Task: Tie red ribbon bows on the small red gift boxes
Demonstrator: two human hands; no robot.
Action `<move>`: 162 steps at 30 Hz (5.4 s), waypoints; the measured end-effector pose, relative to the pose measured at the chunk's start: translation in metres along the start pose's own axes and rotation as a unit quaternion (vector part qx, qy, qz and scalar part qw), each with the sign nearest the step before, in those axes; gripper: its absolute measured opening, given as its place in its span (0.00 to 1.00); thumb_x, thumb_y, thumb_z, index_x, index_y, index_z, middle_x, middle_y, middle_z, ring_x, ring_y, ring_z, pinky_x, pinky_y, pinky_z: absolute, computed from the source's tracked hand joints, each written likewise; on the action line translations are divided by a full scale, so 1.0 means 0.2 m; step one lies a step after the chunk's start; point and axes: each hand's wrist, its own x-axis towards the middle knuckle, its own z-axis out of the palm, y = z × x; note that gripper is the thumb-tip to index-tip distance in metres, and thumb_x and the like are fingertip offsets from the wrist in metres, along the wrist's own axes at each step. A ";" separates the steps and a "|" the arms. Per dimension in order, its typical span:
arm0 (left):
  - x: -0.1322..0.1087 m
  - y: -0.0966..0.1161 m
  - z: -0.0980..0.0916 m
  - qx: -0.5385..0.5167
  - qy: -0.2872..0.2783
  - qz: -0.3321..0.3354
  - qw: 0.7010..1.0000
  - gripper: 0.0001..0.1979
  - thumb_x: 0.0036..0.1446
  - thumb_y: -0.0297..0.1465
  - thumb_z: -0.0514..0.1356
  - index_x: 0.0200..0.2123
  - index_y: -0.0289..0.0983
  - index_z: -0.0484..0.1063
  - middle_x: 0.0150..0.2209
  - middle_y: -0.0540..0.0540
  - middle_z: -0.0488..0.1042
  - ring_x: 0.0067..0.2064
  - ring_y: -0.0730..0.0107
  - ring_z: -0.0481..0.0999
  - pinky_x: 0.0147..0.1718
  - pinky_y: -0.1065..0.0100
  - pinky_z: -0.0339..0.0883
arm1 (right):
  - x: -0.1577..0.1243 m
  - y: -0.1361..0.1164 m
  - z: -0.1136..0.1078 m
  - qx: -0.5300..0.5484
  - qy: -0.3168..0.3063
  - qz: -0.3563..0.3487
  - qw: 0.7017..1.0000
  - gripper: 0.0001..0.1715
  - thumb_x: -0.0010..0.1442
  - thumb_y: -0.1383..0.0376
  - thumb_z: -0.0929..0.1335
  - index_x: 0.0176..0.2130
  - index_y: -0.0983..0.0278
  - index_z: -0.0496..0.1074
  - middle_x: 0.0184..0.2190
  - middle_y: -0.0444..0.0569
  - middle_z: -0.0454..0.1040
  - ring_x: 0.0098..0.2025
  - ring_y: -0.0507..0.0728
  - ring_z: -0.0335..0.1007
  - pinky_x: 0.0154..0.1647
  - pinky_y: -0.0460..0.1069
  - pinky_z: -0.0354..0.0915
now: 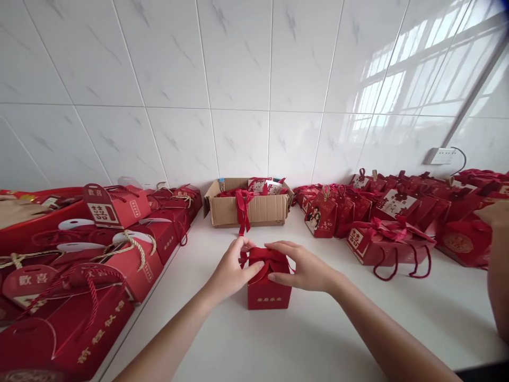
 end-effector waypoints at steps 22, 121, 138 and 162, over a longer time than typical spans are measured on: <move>0.01 -0.08 0.06 -0.065 0.032 -0.167 0.983 0.26 0.46 0.45 0.63 0.42 0.40 0.57 0.43 0.45 0.65 0.40 0.65 0.70 0.36 0.66 0.66 | -0.05 0.13 0.02 0.304 0.024 0.252 0.918 0.24 0.48 0.51 0.72 0.34 0.61 0.58 0.28 0.41 0.66 0.26 0.49 0.63 0.21 0.43 0.53; 0.06 0.26 0.15 0.020 0.057 0.100 0.993 0.10 0.51 0.39 0.61 0.30 0.38 0.75 0.33 0.47 0.77 0.38 0.62 0.73 0.40 0.64 0.64 | -0.06 0.06 0.02 0.400 0.060 0.067 0.912 0.14 0.55 0.55 0.70 0.34 0.64 0.71 0.26 0.45 0.70 0.29 0.51 0.66 0.34 0.48 0.63; 0.04 -0.05 -0.02 -0.077 -0.092 -0.092 0.989 0.19 0.47 0.46 0.62 0.23 0.35 0.69 0.22 0.53 0.63 0.25 0.75 0.61 0.28 0.70 0.56 | -0.08 0.07 0.00 0.421 0.001 0.045 0.906 0.14 0.60 0.54 0.65 0.37 0.62 0.70 0.38 0.49 0.75 0.41 0.54 0.72 0.46 0.52 0.67; -0.05 0.06 -0.03 0.045 -0.020 0.082 0.995 0.05 0.50 0.29 0.61 0.24 0.37 0.69 0.30 0.50 0.68 0.33 0.72 0.69 0.33 0.70 0.63 | -0.04 -0.05 0.10 0.218 0.153 0.157 0.951 0.11 0.57 0.64 0.63 0.26 0.66 0.67 0.22 0.44 0.69 0.24 0.49 0.59 0.26 0.45 0.56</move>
